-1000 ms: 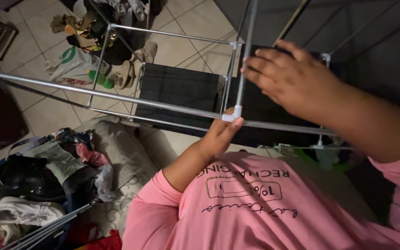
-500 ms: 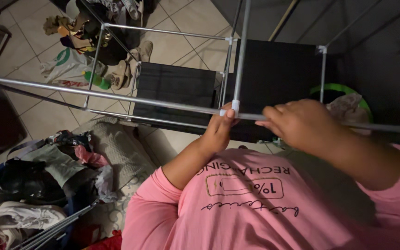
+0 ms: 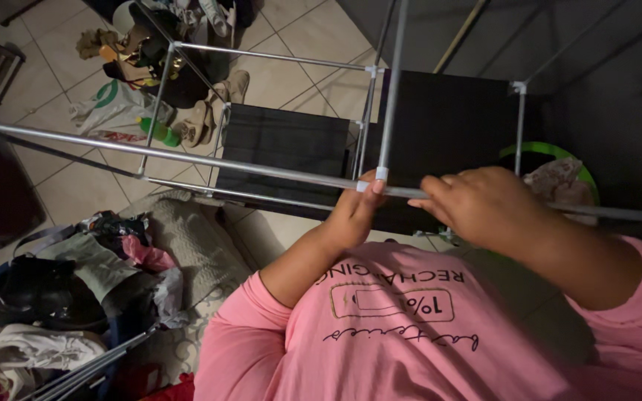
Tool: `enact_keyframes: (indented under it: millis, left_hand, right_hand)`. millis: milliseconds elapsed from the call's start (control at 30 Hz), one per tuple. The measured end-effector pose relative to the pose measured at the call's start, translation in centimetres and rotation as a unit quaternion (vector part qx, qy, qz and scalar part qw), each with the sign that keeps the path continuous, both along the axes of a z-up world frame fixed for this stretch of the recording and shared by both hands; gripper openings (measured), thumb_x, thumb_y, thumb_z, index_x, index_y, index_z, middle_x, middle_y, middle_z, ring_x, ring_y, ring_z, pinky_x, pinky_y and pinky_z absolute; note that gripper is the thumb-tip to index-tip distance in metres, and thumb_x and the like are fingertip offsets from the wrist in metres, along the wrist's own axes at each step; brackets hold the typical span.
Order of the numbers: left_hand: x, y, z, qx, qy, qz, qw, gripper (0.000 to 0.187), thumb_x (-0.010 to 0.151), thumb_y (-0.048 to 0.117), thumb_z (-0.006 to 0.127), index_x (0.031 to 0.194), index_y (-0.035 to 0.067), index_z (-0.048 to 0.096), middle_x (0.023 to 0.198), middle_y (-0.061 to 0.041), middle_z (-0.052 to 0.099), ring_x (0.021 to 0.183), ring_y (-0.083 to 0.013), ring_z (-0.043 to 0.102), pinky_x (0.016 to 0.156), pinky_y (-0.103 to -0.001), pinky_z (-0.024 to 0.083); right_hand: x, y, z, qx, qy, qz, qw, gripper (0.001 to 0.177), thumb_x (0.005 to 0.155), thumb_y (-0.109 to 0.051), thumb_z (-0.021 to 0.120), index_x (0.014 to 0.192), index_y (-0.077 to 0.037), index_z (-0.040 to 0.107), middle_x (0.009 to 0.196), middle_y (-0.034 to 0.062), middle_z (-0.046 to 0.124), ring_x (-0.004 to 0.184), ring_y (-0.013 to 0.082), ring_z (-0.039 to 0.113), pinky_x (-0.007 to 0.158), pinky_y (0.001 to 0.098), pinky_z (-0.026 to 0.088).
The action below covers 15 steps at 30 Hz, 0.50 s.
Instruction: The person connects metal rods into plastic corner joints to assemble the frame of a multi-tier shelving unit.
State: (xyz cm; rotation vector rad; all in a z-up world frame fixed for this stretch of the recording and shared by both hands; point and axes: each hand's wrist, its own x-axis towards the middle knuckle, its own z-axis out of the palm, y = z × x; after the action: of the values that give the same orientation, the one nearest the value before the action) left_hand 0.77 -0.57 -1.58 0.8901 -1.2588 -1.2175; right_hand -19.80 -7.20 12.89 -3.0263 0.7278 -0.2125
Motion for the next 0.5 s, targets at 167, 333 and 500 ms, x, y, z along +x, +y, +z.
enact_keyframes:
  millis: [167,333,500]
  left_hand:
    - [-0.2,0.1,-0.5,0.002,-0.041,0.023,0.999,0.036,0.115,0.037,0.037,0.103,0.006,0.052,0.079,0.004,0.04,0.073,-0.0079,0.035,0.065,-0.026,0.034]
    - [-0.7,0.2,-0.4,-0.001,-0.037,0.027,0.999,0.037,0.116,0.037,0.037,0.104,0.005,0.052,0.084,0.003,0.045,0.076,-0.0089,0.042,0.068,-0.026,0.039]
    - [1.0,0.1,1.8,-0.04,-0.054,-0.017,0.998,0.041,0.114,0.04,0.037,0.107,0.004,0.055,0.093,-0.002,0.05,0.086,-0.0131,0.048,0.079,-0.03,0.042]
  right_hand:
    - [0.4,-0.1,-0.7,-0.007,0.008,-0.004,1.0,0.031,0.093,-0.037,0.065,0.079,-0.01,0.06,0.061,0.0087,0.064,0.056,0.029,0.066,0.051,0.0425,0.051]
    - [1.2,-0.2,-1.2,-0.029,-0.05,0.013,0.998,0.032,0.095,-0.036,0.067,0.078,-0.01,0.058,0.061,0.0089,0.062,0.057,0.0295,0.065,0.052,0.0423,0.05]
    - [1.7,-0.4,0.3,0.06,0.031,-0.032,0.997,0.036,0.089,-0.048,0.065,0.09,-0.012,0.065,0.073,0.0093,0.069,0.068,0.0316,0.068,0.06,0.0458,0.053]
